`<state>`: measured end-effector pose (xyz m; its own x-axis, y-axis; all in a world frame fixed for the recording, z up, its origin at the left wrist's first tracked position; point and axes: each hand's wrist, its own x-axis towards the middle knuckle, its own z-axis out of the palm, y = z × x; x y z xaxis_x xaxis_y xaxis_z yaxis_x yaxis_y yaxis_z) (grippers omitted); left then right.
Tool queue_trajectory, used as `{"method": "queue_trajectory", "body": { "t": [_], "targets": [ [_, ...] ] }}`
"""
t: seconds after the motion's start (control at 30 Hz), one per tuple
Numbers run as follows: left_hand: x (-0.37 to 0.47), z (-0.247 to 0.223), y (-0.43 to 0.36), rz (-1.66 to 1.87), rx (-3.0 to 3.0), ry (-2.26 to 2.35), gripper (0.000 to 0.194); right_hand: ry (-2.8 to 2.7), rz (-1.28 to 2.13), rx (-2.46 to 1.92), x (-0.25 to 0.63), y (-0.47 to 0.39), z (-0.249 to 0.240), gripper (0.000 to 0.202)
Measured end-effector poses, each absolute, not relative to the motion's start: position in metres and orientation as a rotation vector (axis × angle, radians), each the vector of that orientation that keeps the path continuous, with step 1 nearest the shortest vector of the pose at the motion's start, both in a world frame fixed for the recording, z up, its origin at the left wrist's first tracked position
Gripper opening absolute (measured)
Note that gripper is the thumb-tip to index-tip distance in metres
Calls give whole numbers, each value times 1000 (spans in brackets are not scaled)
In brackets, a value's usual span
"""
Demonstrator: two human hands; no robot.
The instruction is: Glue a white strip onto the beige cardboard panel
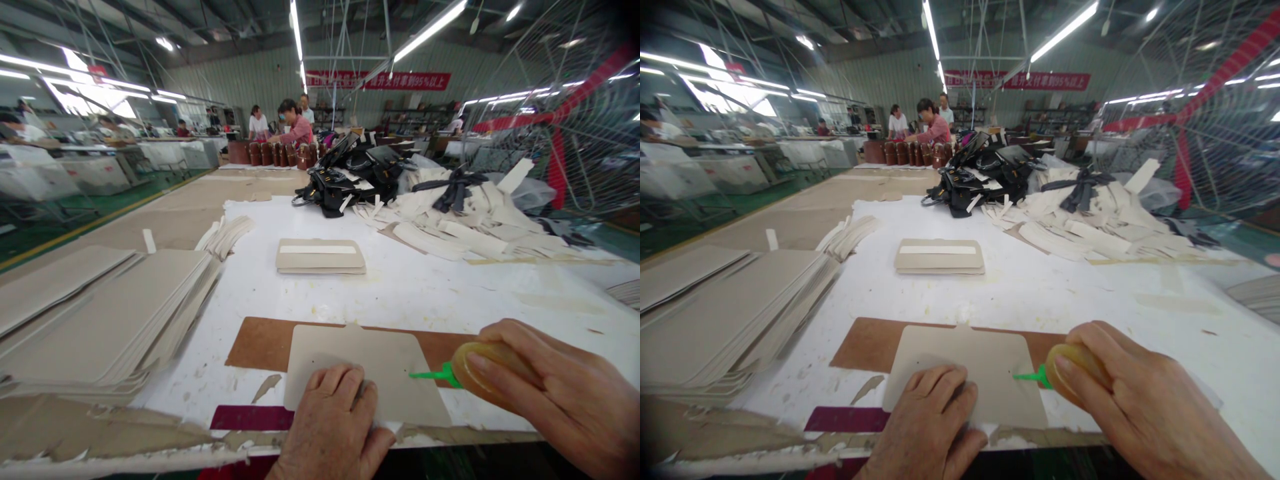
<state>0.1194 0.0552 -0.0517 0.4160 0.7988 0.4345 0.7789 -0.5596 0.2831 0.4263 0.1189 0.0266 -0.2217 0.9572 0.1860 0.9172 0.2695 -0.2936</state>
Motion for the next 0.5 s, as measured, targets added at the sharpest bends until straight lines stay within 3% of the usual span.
{"method": "queue_trajectory", "body": {
  "t": [0.5],
  "targets": [
    [120, -54, 55, 801, 2604, 1455, 44, -2137, 312, -1666, 394, 117, 45, 51]
  ]
}}
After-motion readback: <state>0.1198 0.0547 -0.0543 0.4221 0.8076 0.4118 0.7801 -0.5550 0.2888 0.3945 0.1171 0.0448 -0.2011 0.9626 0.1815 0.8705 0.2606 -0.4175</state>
